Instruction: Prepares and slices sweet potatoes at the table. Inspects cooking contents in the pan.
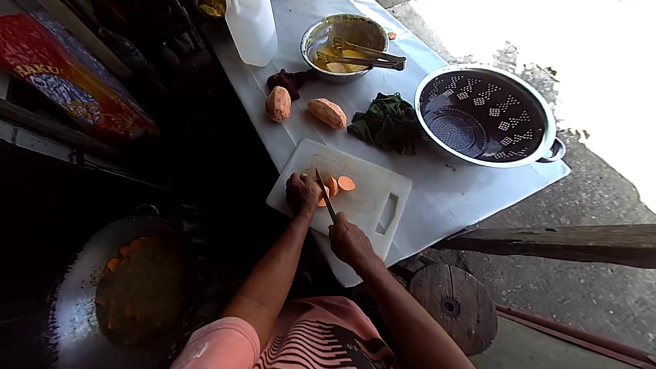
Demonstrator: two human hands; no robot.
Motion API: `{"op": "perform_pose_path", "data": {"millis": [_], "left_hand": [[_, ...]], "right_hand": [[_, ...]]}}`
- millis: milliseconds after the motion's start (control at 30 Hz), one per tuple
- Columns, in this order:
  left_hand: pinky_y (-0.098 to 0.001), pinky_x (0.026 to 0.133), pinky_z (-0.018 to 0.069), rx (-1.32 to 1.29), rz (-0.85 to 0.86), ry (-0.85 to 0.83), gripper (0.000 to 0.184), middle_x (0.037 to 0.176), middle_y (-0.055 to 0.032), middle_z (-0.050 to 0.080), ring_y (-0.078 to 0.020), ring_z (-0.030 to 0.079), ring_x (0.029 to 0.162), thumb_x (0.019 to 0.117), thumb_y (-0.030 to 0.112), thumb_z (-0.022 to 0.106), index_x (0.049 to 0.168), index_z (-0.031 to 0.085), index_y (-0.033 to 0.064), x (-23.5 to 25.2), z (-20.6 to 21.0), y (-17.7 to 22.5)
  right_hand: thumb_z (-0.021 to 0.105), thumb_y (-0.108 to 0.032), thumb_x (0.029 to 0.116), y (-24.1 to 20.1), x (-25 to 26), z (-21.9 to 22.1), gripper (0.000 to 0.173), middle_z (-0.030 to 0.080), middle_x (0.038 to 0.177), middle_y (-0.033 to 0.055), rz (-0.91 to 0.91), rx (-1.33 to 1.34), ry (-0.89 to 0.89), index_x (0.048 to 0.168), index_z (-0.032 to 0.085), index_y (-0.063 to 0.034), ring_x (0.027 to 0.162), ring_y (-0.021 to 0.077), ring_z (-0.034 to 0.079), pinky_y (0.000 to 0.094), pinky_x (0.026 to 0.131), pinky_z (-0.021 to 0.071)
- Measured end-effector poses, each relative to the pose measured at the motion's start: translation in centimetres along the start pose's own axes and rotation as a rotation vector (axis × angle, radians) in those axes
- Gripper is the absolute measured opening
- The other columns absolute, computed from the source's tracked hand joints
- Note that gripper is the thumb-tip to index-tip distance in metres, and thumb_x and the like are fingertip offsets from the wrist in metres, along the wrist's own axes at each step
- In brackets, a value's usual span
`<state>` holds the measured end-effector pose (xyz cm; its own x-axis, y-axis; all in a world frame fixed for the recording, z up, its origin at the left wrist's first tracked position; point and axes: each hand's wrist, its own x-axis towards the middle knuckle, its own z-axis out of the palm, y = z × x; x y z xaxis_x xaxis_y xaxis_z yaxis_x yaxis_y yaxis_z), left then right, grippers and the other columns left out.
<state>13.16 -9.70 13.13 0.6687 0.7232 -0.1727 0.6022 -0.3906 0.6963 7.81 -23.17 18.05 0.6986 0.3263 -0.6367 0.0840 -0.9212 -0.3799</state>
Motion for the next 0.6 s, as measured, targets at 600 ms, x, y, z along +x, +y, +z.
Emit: {"op": "perform_pose_path", "data": {"millis": [600], "left_hand": [[-0.0533,0.095,0.0504,-0.430,0.068,-0.352,0.033,0.121,-0.0224,0.065,-0.0333,0.062,0.111,0.1034,0.021,0.058,0.128,0.061,-0.0013,-0.7,-3.0,-2.0]], "right_hand": [[0.041,-0.028,0.1077,5.5,-1.3,0.9,0.029,0.066,0.103,0.0175,-0.011,0.051,0.024,0.126,0.048,-0.0070,0.100,0.0350,0.069,0.0536,0.082,0.0541]]}}
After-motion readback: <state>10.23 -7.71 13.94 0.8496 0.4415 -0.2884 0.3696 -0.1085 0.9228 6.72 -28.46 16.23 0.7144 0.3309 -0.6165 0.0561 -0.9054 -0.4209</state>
